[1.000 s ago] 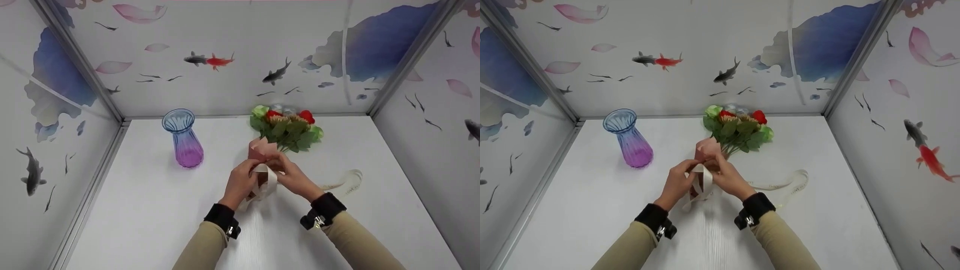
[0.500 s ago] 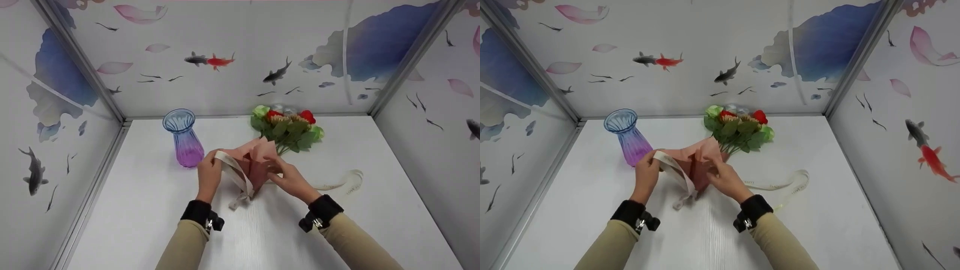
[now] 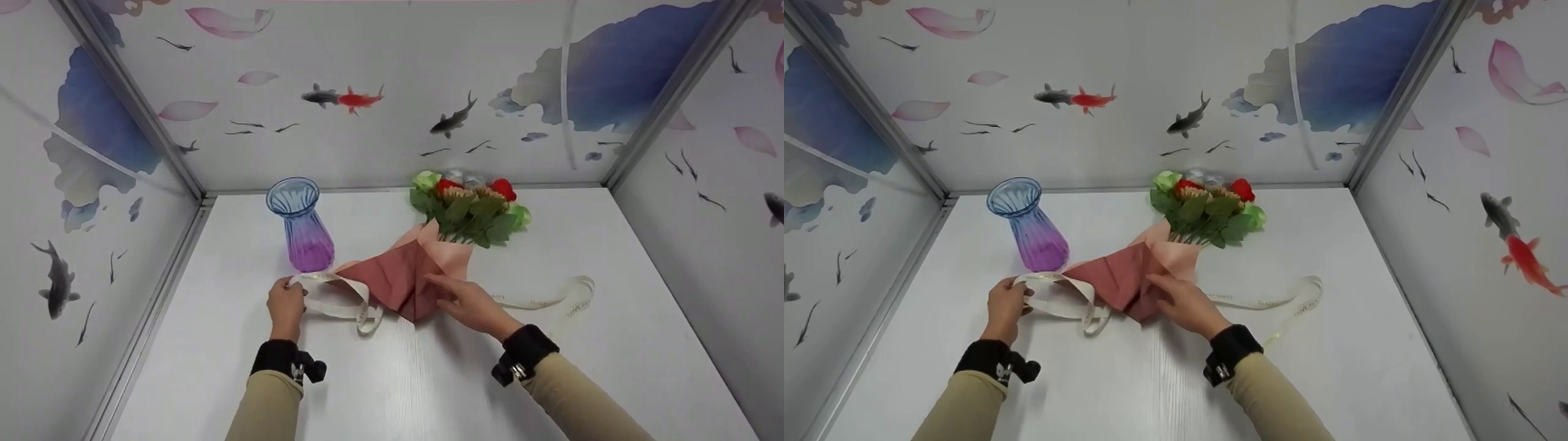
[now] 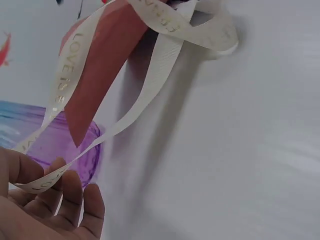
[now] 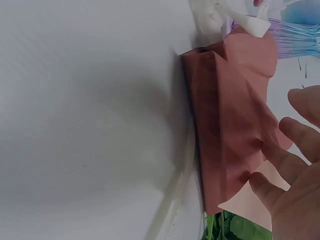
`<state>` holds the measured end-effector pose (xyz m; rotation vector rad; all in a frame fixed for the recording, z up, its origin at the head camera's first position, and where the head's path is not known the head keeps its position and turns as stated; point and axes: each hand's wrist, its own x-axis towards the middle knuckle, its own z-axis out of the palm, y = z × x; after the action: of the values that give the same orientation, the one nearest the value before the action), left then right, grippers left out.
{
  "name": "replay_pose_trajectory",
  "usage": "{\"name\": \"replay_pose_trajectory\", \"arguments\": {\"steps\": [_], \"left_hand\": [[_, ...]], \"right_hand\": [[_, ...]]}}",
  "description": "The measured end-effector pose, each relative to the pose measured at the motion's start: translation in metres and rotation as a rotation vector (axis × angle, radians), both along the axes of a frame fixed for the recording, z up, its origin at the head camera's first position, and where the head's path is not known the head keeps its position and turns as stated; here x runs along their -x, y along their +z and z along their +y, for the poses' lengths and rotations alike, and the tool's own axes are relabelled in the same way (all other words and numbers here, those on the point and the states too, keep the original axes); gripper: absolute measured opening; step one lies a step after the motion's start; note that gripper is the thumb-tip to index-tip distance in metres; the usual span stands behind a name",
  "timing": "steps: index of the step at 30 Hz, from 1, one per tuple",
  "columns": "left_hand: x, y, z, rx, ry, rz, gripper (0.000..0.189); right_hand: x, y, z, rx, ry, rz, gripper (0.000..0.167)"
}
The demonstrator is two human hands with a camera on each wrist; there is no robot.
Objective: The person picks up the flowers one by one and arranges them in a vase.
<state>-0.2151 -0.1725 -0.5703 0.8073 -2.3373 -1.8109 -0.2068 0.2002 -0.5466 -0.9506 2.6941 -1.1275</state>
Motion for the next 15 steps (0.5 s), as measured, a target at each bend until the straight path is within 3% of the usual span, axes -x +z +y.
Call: {"name": "replay_pose_trajectory", "arguments": {"steps": [8, 11, 15], "left_hand": [[-0.013, -0.011, -0.019, 0.134, 0.127, -0.063, 0.056], [-0.011, -0.012, -0.013, 0.292, 0.144, -0.035, 0.053], [-0.007, -0.012, 0.003, 0.476, 0.107, 0.074, 0.042]], "right_hand": [[-0.003, -0.012, 0.007, -0.093, 0.039, 0.150, 0.059], [-0.004, -0.013, 0.008, -0.141, 0.039, 0.167, 0.058], [-0.006, -0.014, 0.009, -0.179, 0.038, 0.165, 0.057]]}}
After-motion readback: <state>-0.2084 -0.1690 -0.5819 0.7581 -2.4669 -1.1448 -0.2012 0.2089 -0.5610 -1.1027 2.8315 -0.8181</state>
